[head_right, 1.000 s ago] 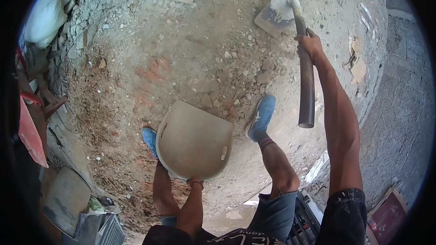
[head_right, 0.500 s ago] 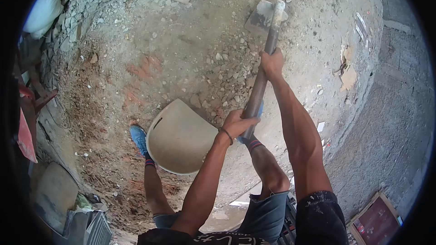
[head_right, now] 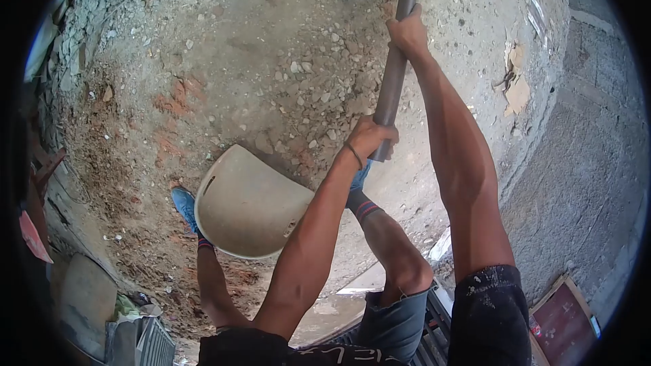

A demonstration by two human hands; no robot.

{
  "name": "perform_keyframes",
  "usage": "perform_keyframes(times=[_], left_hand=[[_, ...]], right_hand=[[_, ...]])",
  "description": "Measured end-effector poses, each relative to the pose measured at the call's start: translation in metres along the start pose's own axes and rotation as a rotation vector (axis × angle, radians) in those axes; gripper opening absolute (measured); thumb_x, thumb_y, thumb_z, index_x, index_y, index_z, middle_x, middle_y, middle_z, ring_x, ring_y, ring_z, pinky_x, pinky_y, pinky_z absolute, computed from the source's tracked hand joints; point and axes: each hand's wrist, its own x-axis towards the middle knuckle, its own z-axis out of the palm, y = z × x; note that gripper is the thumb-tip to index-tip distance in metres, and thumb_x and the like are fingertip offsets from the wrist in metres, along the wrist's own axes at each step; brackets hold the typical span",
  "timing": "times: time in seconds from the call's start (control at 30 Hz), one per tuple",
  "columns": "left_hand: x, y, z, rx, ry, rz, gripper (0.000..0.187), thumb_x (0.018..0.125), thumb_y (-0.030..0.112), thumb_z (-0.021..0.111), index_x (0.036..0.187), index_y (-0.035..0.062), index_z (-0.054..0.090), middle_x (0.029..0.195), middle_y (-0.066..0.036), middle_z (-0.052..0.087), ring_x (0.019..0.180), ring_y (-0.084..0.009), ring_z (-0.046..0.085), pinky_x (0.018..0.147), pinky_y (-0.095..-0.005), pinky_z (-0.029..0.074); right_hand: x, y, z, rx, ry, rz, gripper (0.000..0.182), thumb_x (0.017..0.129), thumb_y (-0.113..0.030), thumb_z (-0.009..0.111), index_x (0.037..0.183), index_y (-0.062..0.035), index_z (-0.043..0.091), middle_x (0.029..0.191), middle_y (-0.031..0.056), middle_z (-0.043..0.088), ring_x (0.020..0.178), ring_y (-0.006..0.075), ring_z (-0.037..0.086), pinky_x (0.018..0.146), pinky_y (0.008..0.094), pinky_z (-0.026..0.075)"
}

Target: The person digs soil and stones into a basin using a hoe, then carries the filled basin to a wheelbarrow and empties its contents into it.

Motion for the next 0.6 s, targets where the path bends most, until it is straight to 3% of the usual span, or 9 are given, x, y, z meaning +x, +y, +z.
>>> perform_keyframes(times=[0.13,0.27,0.53,0.6], left_hand=[[-0.019,-0.047,0.000,-0.121,0.095,0.058,0.013,0.064,0.006,0.066,0.072,0.0001,0.056,0.058,-0.009,0.055,0.045,-0.0192,0.055,0.042,-0.0327,0.047],[-0.088,-0.070,-0.027,-0.053,0.172,0.000,0.010,0.064,0.005,0.065,0.069,0.0006,0.057,0.058,-0.008,0.056,0.044,-0.0180,0.056,0.041,-0.0311,0.045],[-0.228,-0.142,-0.031,-0.179,0.200,-0.069,0.019,0.066,0.006,0.066,0.080,-0.0001,0.055,0.059,-0.006,0.055,0.045,-0.0161,0.055,0.042,-0.0298,0.046],[-0.251,-0.151,-0.053,0.008,0.232,-0.173,0.018,0.067,0.005,0.064,0.080,0.0010,0.053,0.059,-0.007,0.055,0.045,-0.0159,0.055,0.041,-0.0303,0.046]], right_hand=[[-0.050,-0.016,0.012,-0.162,-0.069,-0.099,0.069,0.076,-0.021,0.060,0.129,0.0053,0.025,0.103,0.0372,0.059,0.098,0.0497,0.059,0.088,0.0509,0.046],[-0.106,-0.015,0.030,-0.115,-0.084,-0.032,0.067,0.075,-0.021,0.059,0.127,0.0047,0.026,0.100,0.0387,0.058,0.097,0.0515,0.058,0.089,0.0508,0.046],[-0.258,-0.001,0.060,-0.152,-0.277,0.144,0.068,0.075,-0.022,0.058,0.127,0.0082,0.027,0.099,0.0383,0.058,0.097,0.0517,0.058,0.090,0.0509,0.045],[-0.285,0.012,0.076,-0.076,-0.225,0.116,0.065,0.074,-0.022,0.058,0.125,0.0078,0.029,0.096,0.0366,0.059,0.094,0.0490,0.060,0.085,0.0497,0.048]])
